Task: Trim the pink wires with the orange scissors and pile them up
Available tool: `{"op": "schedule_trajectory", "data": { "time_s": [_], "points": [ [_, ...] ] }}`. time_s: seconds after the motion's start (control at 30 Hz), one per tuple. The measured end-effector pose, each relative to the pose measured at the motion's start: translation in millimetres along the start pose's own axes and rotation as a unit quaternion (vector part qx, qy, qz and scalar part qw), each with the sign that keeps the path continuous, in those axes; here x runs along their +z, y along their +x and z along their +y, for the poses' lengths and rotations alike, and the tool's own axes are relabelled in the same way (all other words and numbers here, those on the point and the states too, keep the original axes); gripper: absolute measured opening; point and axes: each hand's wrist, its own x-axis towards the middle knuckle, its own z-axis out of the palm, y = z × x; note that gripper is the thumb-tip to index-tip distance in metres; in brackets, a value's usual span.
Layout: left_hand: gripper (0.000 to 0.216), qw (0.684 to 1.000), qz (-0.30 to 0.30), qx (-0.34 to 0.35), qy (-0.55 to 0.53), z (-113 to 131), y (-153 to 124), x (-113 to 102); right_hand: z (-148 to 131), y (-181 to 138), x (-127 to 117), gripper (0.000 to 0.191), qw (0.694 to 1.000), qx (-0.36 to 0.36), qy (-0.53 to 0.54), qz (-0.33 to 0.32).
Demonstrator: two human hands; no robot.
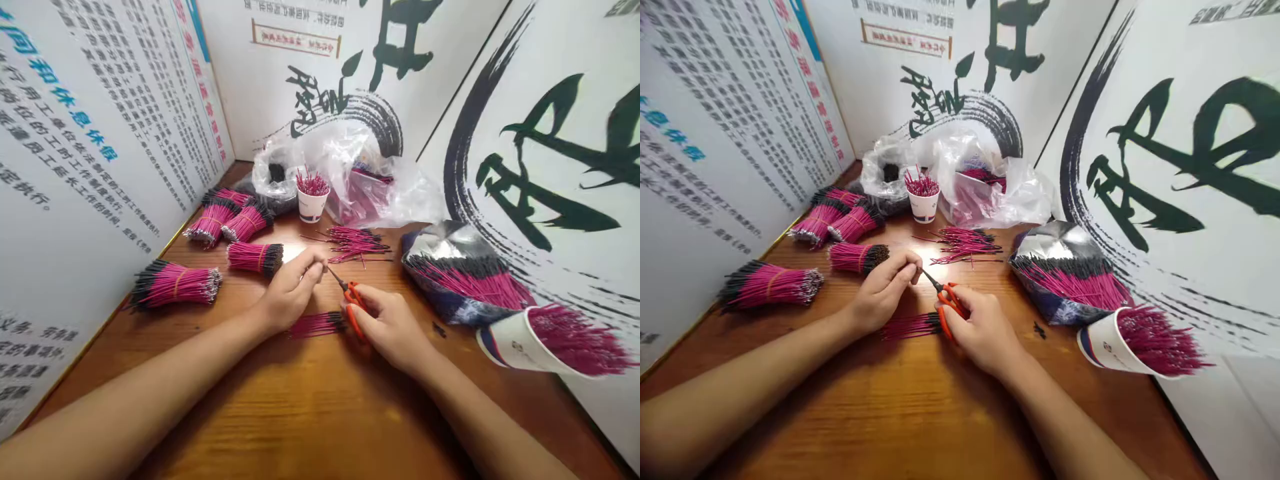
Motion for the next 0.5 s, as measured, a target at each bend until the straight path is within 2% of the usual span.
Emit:
{"op": "schedule_trajectory", "data": {
  "time_s": [0.5],
  "points": [
    [0.019,1.000,-0.001,-0.001,-0.006,1.5,-1.3,-0.7,2.7,1.3,0.2,0.021,1.000,0.002,0.008,-0.007]
  ]
}}
